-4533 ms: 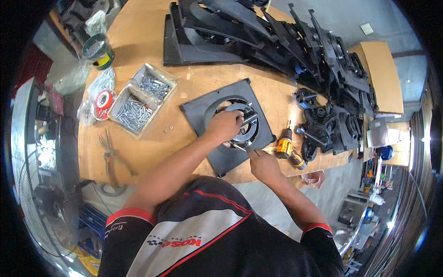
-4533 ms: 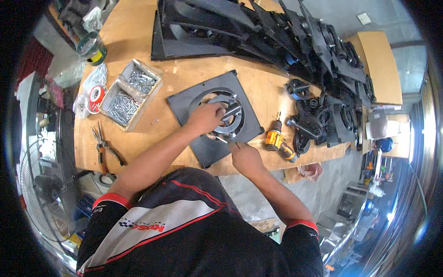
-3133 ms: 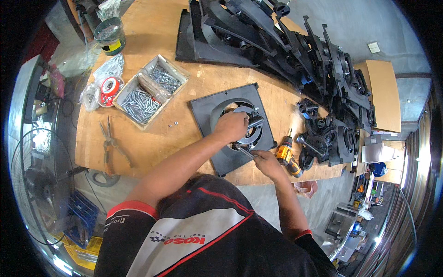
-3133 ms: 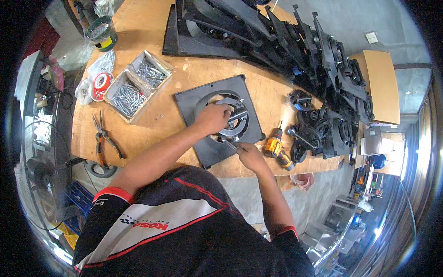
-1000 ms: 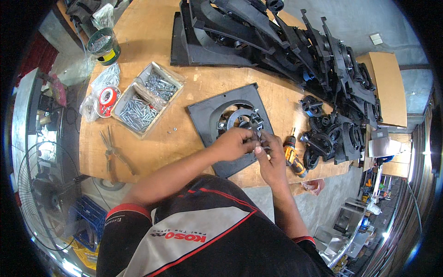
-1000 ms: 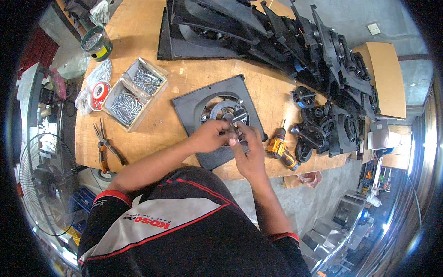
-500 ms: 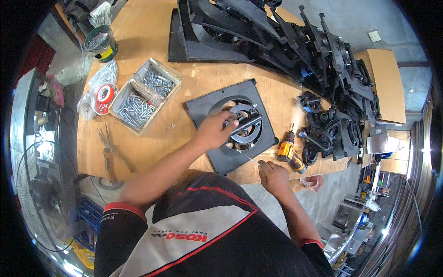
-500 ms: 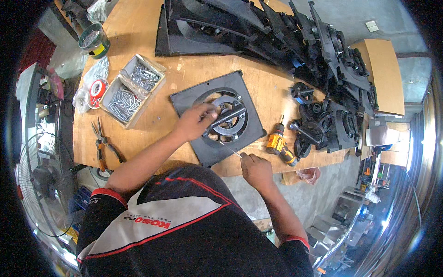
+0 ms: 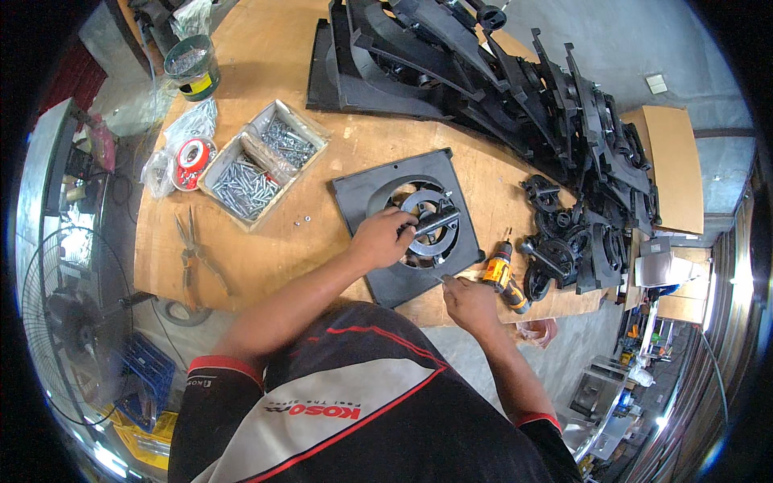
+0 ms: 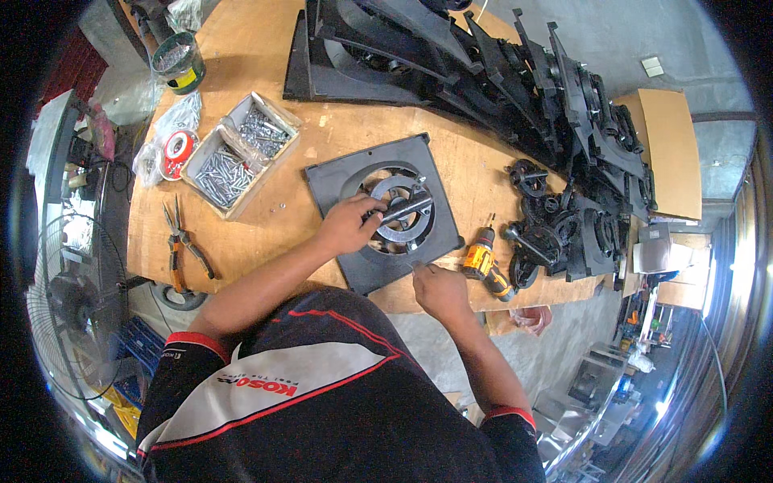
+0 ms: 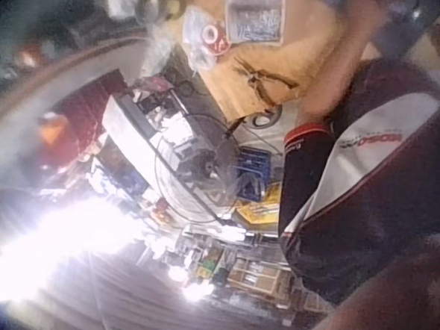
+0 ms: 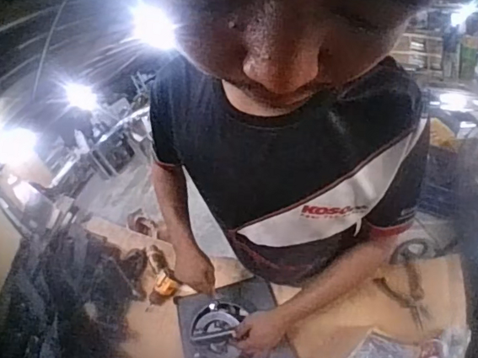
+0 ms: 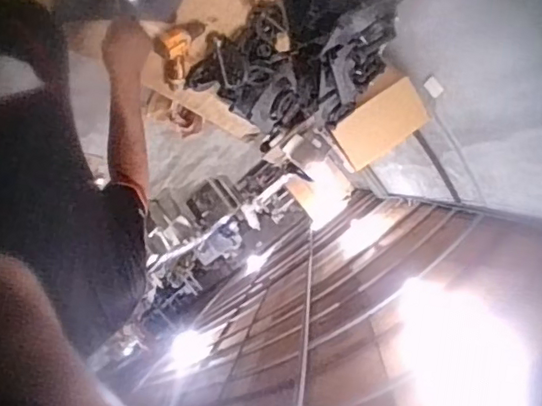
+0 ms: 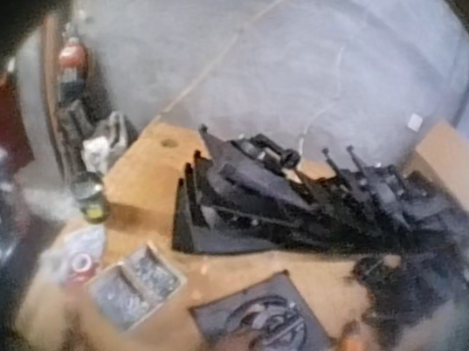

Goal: The person assembles a gas stove burner unit on a wooden workbench. They place the burner grate and base onto the stove body, then use a cordless drill to fasten screws. The person also uses a wrench to tighten components and handles various stove parts and fasteners during the process.

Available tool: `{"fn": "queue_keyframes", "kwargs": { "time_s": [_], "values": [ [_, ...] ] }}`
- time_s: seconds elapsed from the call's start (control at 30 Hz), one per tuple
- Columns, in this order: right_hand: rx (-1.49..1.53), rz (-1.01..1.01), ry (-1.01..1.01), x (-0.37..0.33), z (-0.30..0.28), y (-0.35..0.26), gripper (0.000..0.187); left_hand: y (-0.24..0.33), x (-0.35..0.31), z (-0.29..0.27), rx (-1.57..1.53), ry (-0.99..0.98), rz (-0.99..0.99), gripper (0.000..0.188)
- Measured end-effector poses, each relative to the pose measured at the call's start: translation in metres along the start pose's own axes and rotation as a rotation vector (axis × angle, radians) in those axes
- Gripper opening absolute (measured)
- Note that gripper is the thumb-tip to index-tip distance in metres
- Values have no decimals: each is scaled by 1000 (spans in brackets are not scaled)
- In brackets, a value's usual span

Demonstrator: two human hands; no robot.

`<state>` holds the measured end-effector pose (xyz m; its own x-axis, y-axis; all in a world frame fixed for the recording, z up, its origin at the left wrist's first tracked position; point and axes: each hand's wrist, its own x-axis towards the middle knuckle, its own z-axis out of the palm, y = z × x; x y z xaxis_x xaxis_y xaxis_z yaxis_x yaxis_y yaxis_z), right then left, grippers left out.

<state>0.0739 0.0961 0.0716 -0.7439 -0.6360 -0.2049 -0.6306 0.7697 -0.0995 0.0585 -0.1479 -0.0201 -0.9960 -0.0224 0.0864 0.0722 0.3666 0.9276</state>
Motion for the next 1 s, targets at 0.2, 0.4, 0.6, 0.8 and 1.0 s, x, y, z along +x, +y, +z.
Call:
{"fn": "queue_keyframes", "kwargs": {
  "time_s": [0.2, 0.4, 0.6, 0.8, 1.0],
  "values": [
    [13, -29, 71, -4, -1, -7, 23, 0, 0, 0, -21, 19, -2, 24],
    [42, -121, 121, -10, 3, -5, 26, -3, 1, 1, -23, 24, 13, 25],
    [10, -72, 85, -9, 2, -10, 27, -3, 0, 0, -22, 18, 8, 25],
    [120, 45, 136, -5, -6, -11, 25, -4, 2, 0, -9, 0, 3, 24],
    [1073, 696, -111, -24, 8, 12, 21, 2, 2, -1, -61, -7, -28, 24]
  ]
}}
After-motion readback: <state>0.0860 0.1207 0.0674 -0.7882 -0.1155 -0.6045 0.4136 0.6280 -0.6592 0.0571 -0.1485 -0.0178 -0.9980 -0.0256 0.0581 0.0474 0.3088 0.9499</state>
